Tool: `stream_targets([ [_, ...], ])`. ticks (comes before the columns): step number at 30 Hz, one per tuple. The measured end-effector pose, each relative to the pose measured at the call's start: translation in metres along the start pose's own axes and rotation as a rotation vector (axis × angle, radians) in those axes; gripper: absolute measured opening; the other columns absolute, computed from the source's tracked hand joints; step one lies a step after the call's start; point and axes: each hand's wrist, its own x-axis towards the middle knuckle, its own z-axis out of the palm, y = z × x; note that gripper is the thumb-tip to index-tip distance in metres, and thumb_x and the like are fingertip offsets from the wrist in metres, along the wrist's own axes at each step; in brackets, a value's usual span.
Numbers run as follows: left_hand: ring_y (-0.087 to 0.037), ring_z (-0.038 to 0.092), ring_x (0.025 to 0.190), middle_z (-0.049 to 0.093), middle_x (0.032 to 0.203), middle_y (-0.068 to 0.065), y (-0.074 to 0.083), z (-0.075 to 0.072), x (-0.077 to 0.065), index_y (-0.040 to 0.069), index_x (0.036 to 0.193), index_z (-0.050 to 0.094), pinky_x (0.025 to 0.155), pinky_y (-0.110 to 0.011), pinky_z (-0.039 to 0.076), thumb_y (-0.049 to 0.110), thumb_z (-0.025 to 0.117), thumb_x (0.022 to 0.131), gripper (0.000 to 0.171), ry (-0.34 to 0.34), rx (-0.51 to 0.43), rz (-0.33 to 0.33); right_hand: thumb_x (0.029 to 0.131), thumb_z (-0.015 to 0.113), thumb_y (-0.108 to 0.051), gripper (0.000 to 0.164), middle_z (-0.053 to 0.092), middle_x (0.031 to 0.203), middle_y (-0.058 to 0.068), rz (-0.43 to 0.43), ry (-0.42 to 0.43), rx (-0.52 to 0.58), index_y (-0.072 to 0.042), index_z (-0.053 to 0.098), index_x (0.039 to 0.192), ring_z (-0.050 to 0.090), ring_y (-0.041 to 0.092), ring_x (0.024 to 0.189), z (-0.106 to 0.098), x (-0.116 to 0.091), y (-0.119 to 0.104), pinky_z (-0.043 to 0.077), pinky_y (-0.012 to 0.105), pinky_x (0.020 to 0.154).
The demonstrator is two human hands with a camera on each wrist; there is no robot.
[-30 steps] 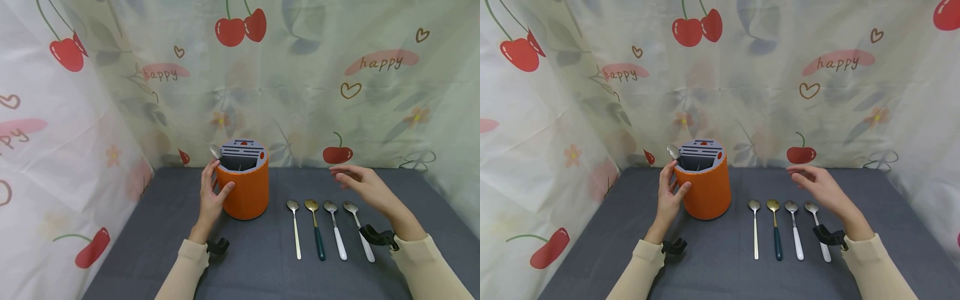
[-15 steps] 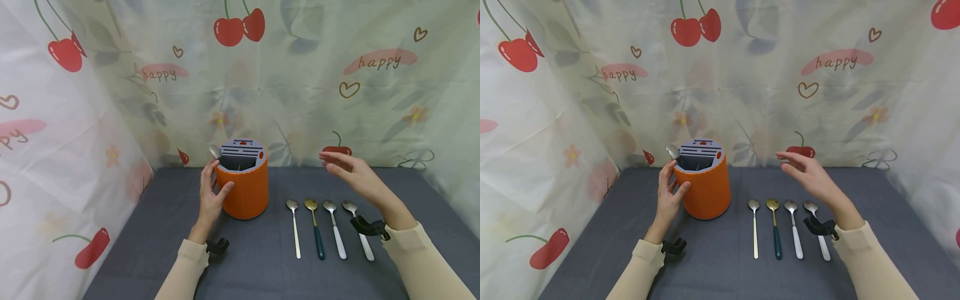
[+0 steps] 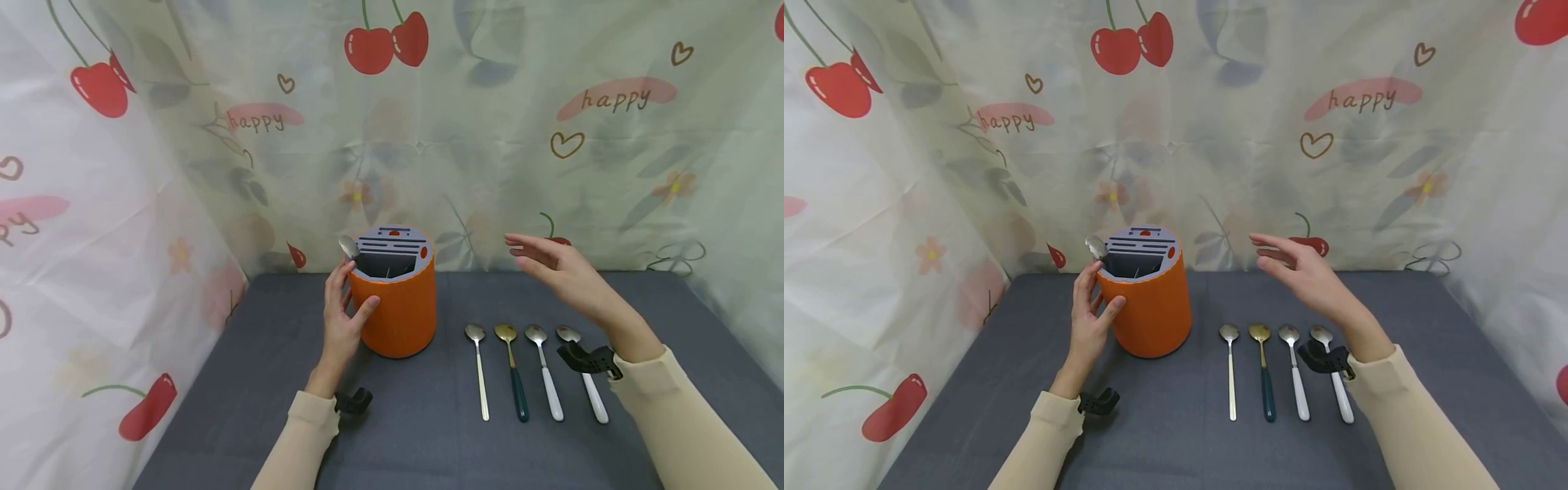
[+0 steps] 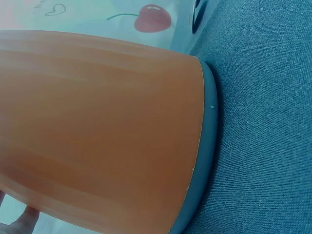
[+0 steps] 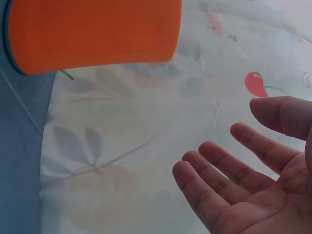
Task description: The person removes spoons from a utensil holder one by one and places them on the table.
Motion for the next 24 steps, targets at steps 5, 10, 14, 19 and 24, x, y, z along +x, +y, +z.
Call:
stream_targets([
  [5, -0.038, 0.030, 0.150, 0.026, 0.166, -0.020, -0.001, 0.000, 0.000, 0.004, 0.156, 0.039, 0.116, -0.074, 0.026, -0.008, 0.069, 0.095, 0.069, -0.003, 0.006, -0.010, 0.111, 0.054, -0.027, 0.049, 0.048, 0.159, 0.002, 0.022, 0.003, 0.008, -0.021, 0.046, 0.158, 0.045, 0.025, 0.146, 0.005, 0.006, -0.008, 0.045, 0.030, 0.110],
  [10, -0.039, 0.030, 0.150, 0.027, 0.165, -0.022, -0.001, 0.000, 0.001, 0.003, 0.156, 0.039, 0.115, -0.076, 0.026, -0.009, 0.069, 0.094, 0.069, 0.002, 0.004, 0.005, 0.111, 0.054, -0.024, 0.049, 0.046, 0.160, 0.003, 0.008, -0.011, 0.035, -0.018, 0.045, 0.159, 0.044, 0.027, 0.147, 0.009, 0.013, -0.015, 0.038, 0.057, 0.116],
  [14, -0.040, 0.029, 0.150, 0.027, 0.164, -0.023, -0.002, -0.001, 0.002, 0.002, 0.156, 0.039, 0.114, -0.077, 0.025, -0.009, 0.069, 0.094, 0.069, 0.002, 0.002, 0.024, 0.111, 0.055, -0.026, 0.051, 0.043, 0.162, 0.006, -0.009, -0.036, 0.048, -0.016, 0.043, 0.159, 0.041, 0.031, 0.148, 0.010, 0.019, -0.020, 0.035, 0.062, 0.117],
  [19, -0.040, 0.029, 0.150, 0.026, 0.164, -0.023, 0.000, -0.001, 0.002, 0.002, 0.156, 0.039, 0.115, -0.076, 0.025, -0.009, 0.069, 0.094, 0.070, -0.002, 0.004, 0.015, 0.111, 0.054, -0.025, 0.052, 0.041, 0.163, 0.007, -0.027, -0.053, 0.046, -0.015, 0.042, 0.160, 0.038, 0.031, 0.150, 0.011, 0.023, -0.026, 0.033, 0.063, 0.117],
  [24, -0.039, 0.029, 0.150, 0.026, 0.165, -0.022, -0.001, 0.000, 0.001, 0.003, 0.156, 0.038, 0.115, -0.076, 0.025, -0.009, 0.069, 0.094, 0.070, -0.004, 0.001, 0.008, 0.110, 0.055, -0.024, 0.052, 0.042, 0.162, 0.006, -0.036, -0.057, 0.039, -0.016, 0.043, 0.160, 0.039, 0.029, 0.150, 0.013, 0.027, -0.029, 0.034, 0.061, 0.118],
])
